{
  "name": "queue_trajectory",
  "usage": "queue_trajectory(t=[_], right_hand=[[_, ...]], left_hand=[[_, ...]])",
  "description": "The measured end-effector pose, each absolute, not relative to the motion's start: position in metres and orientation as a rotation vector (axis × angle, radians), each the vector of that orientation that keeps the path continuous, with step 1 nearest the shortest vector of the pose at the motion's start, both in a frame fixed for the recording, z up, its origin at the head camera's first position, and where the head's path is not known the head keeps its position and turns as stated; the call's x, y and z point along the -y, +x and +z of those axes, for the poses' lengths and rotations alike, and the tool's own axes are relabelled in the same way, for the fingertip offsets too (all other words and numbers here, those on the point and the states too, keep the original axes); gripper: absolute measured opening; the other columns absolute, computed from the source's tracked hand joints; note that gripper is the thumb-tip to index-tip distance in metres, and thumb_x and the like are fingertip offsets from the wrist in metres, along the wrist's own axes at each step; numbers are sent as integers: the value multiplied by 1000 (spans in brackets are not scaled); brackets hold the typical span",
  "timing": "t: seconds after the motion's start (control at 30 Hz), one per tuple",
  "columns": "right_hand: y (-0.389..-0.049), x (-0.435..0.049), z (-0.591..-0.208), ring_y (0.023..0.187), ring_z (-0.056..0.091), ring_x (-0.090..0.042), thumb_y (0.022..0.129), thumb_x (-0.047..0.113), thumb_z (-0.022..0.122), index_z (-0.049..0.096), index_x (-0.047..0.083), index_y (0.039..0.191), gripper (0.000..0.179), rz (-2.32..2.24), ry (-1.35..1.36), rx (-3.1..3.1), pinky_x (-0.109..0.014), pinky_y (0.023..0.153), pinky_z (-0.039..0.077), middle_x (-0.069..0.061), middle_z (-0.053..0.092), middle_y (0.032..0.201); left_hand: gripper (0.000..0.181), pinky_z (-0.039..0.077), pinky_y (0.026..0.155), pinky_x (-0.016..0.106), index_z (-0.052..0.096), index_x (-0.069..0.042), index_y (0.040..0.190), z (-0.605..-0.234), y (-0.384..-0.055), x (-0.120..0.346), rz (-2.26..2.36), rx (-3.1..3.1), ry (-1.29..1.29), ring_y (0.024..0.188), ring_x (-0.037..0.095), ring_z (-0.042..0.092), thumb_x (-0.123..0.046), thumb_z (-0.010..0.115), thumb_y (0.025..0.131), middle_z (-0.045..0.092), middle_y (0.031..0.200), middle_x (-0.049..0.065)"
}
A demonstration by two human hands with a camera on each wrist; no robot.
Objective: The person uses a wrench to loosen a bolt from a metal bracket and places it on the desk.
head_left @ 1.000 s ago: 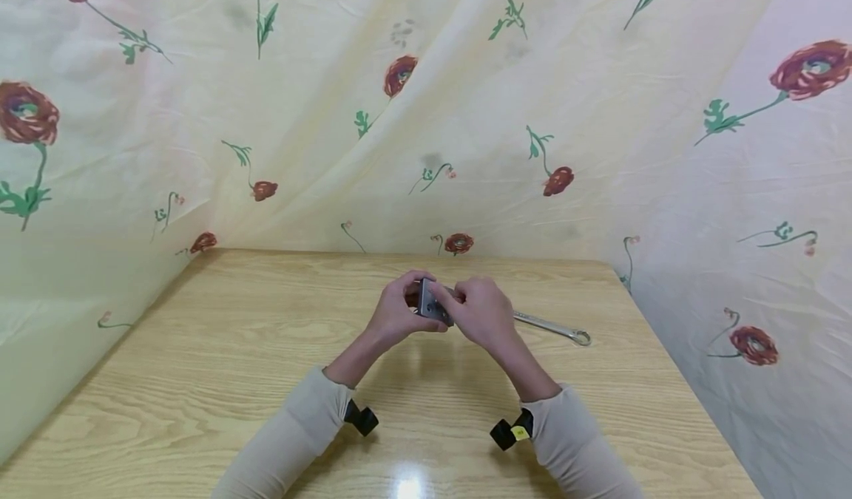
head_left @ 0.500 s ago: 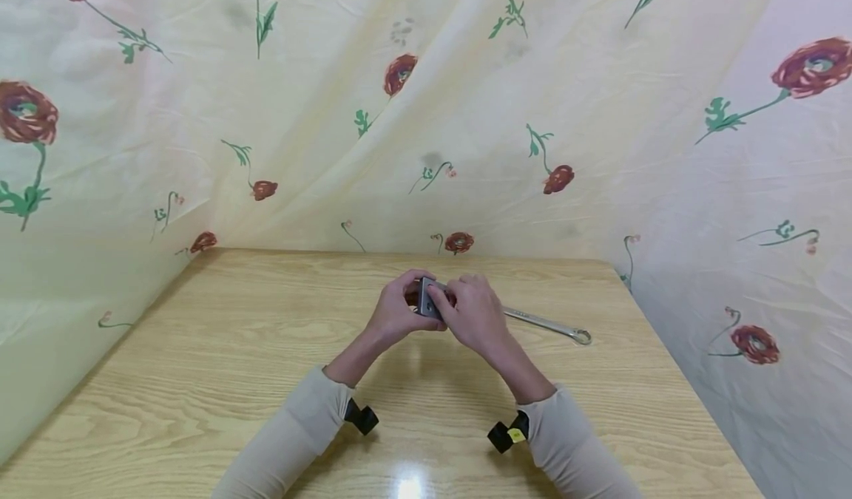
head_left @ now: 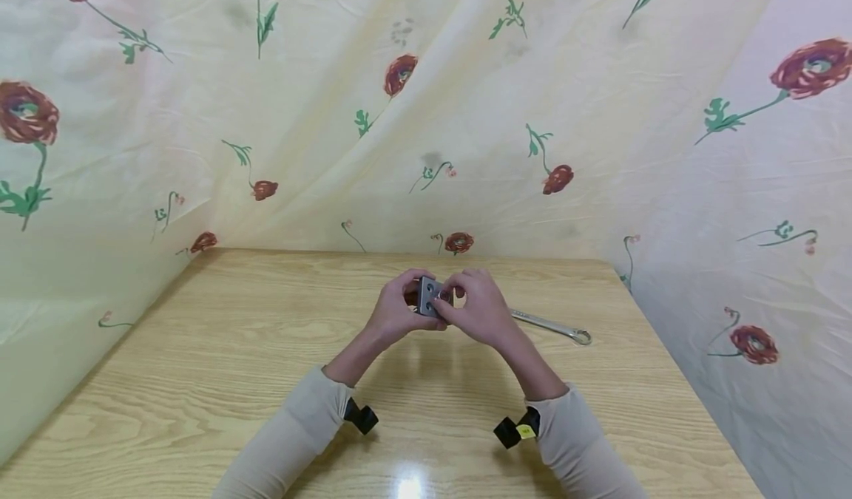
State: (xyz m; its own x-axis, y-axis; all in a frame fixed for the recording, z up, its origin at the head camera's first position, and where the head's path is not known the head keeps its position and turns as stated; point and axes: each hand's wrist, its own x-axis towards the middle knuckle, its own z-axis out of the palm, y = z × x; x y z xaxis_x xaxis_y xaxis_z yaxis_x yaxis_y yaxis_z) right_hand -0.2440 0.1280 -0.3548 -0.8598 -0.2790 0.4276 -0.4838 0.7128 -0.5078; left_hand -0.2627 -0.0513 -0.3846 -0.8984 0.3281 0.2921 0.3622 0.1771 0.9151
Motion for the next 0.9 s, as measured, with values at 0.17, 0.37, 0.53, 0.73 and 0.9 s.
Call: queue_trajectory(t=[0.17, 0.37, 0.53, 0.73, 0.9], right_hand=[[-246, -132, -354, 81, 48, -20, 83, 12, 74, 75, 5, 99, 18, 1043, 661, 2598, -33, 75, 36, -6, 61, 83], [-246, -135, -354, 86, 50, -19, 77, 3, 70, 76, 9, 99, 23, 1087, 730, 2569, -33, 77, 40, -8, 65, 91], [-247, -135, -355, 85, 48, -19, 75, -3, 68, 76, 10, 94, 25, 1073, 780, 2530, -32, 77, 38, -8, 60, 88], [-248, -134, -356, 86, 45, -19, 74, -7, 69, 76, 10, 87, 22, 1063, 855, 2481, -32, 76, 35, -9, 57, 89], [-246, -136, -355, 94, 48, -22, 74, -3, 68, 73, 10, 97, 27, 1125, 829, 2498, -37, 81, 39, -11, 60, 99]], left_hand=[[68, 52, 83, 29, 59, -8, 127, -385, -263, 51, -1864, 2400, -702, 89, 15, 64, -7, 91, 67, 73, 113, 18], [68, 52, 84, 30, 59, -8, 127, -386, -263, 51, -1859, 2401, -711, 89, 16, 65, -8, 91, 67, 74, 111, 17], [66, 53, 84, 33, 61, -10, 124, -385, -262, 50, -1860, 2396, -709, 88, 17, 65, -7, 91, 66, 74, 109, 16], [68, 53, 83, 30, 59, -6, 127, -385, -262, 50, -1854, 2406, -714, 88, 16, 64, -6, 91, 67, 74, 110, 18], [67, 52, 83, 27, 60, -9, 126, -386, -262, 50, -1842, 2417, -708, 90, 16, 64, -7, 91, 67, 73, 111, 17]])
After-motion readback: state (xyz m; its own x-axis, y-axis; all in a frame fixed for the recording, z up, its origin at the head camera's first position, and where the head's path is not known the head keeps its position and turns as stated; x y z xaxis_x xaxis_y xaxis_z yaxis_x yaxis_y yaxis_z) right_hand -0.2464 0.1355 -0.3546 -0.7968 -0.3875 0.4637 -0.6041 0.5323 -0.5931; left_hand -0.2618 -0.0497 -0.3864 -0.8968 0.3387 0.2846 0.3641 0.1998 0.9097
